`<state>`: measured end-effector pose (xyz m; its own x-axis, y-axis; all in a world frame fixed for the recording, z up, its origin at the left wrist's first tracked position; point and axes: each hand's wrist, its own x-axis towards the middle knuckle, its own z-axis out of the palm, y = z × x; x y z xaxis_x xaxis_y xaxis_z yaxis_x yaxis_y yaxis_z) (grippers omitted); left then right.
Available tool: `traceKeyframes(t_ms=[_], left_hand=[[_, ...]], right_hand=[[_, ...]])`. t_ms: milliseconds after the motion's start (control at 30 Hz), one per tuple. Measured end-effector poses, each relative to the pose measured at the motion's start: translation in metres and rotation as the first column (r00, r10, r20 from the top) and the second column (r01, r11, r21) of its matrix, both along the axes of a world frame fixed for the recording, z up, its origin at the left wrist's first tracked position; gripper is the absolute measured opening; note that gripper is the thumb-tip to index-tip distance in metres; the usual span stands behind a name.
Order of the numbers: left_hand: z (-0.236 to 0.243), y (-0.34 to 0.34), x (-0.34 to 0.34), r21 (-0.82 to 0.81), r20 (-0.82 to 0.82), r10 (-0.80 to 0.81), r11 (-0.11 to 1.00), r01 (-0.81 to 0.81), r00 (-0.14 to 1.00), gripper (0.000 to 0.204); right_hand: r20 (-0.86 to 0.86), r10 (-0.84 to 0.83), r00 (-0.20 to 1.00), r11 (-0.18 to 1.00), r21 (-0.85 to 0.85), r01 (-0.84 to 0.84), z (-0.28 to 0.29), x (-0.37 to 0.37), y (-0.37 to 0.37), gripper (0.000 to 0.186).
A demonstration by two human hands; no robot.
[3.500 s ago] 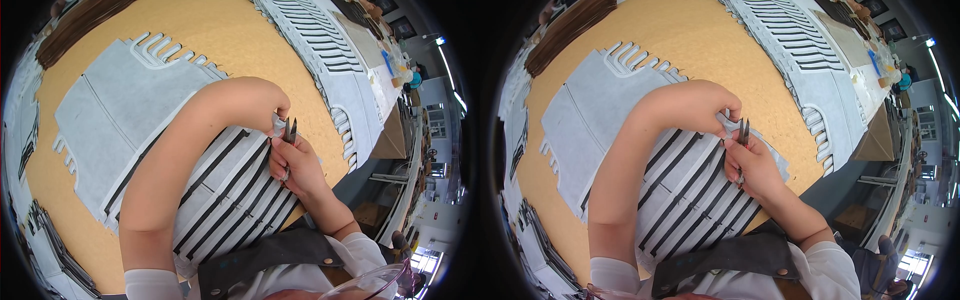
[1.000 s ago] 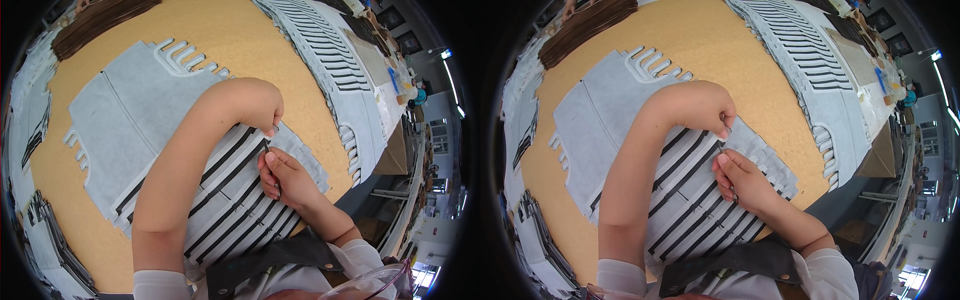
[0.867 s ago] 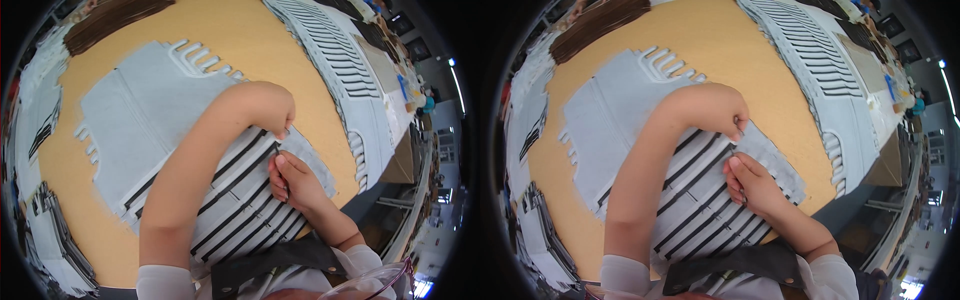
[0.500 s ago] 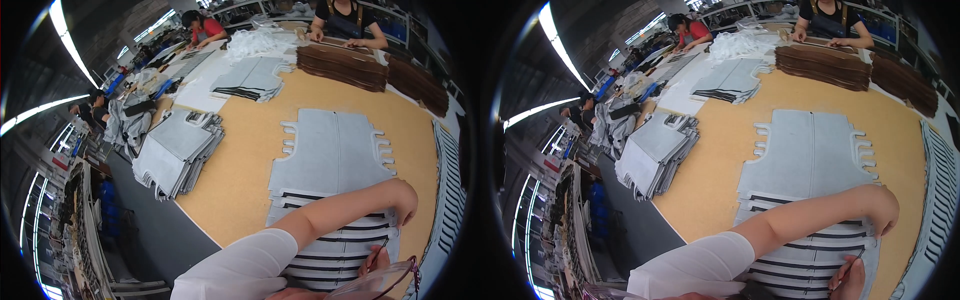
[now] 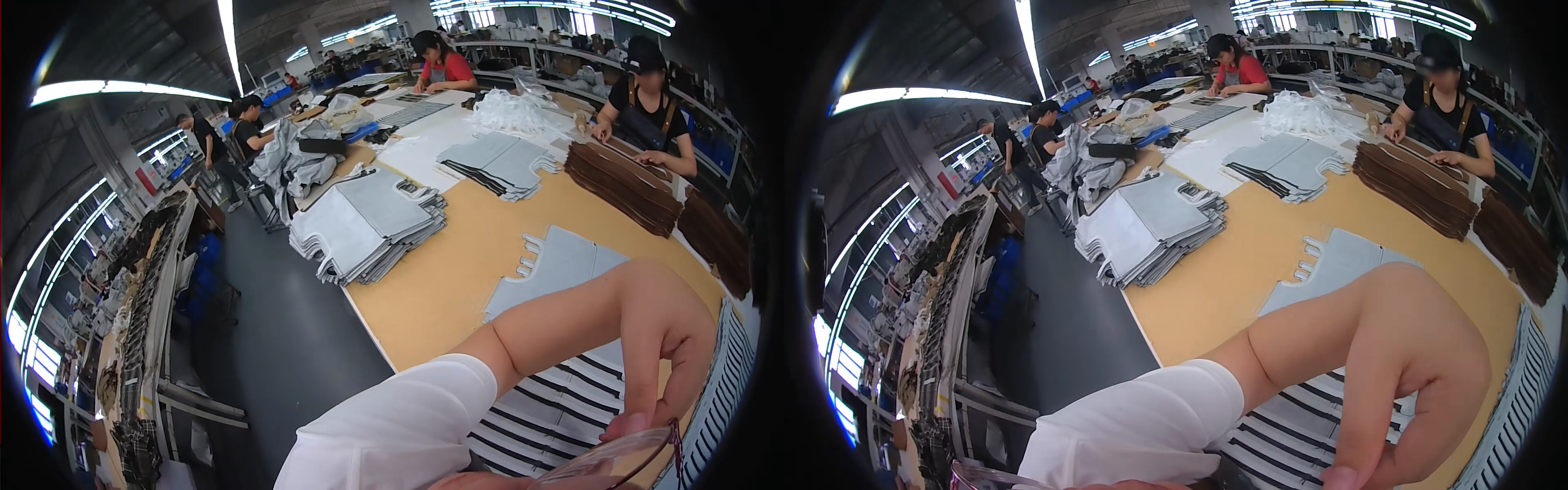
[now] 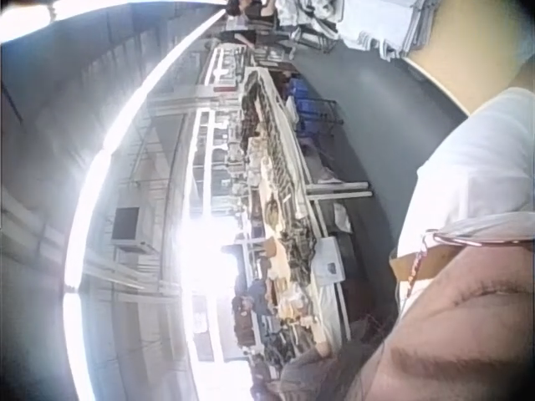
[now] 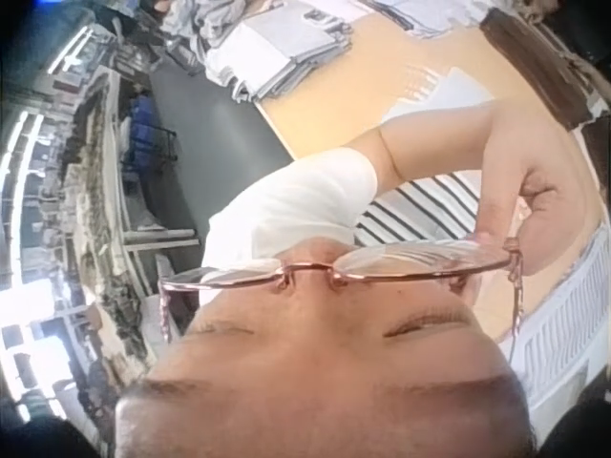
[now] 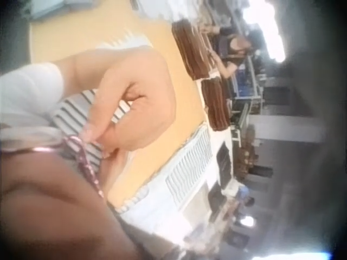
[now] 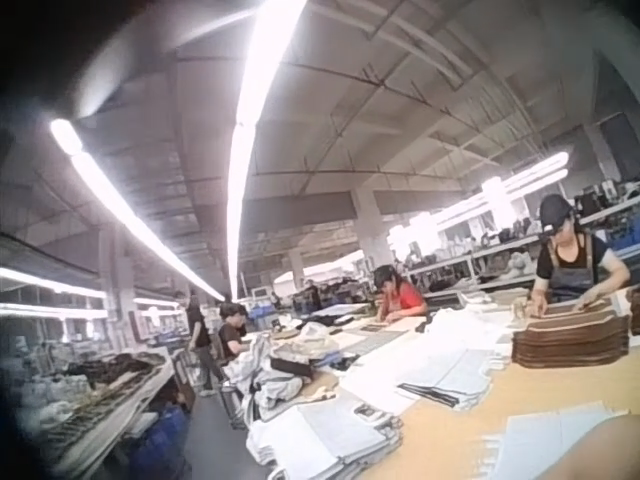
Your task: Organizing stacks of fabric components and trimming excess threads or small details using pliers and snips.
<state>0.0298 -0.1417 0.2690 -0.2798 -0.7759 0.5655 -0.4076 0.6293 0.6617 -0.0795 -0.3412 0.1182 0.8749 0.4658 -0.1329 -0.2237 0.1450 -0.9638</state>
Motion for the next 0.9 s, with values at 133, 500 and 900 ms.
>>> traceKeyframes(t_ms=[133, 500, 900], left_hand=[[0.004, 0.024, -0.043, 0.079, 0.018, -0.117, 0.99, 0.115, 0.993, 0.027], [0.0, 0.043, -0.137, -0.221, 0.054, -0.021, 0.975, 0.033, 0.998, 0.038], [-0.012, 0.048, -0.172, -0.223, 0.055, 0.027, 0.975, -0.014, 0.998, 0.037]], right_hand=[[-0.173, 0.018, 0.985, 0.979, 0.204, 0.018, -0.025, 0.003, -0.02, 0.026], [0.777, 0.008, 0.63, 0.992, -0.087, 0.095, -0.118, 0.043, -0.048, 0.027], [-0.159, -0.352, 0.922, 0.932, 0.03, 0.361, -0.08, 0.013, -0.019, 0.026]])
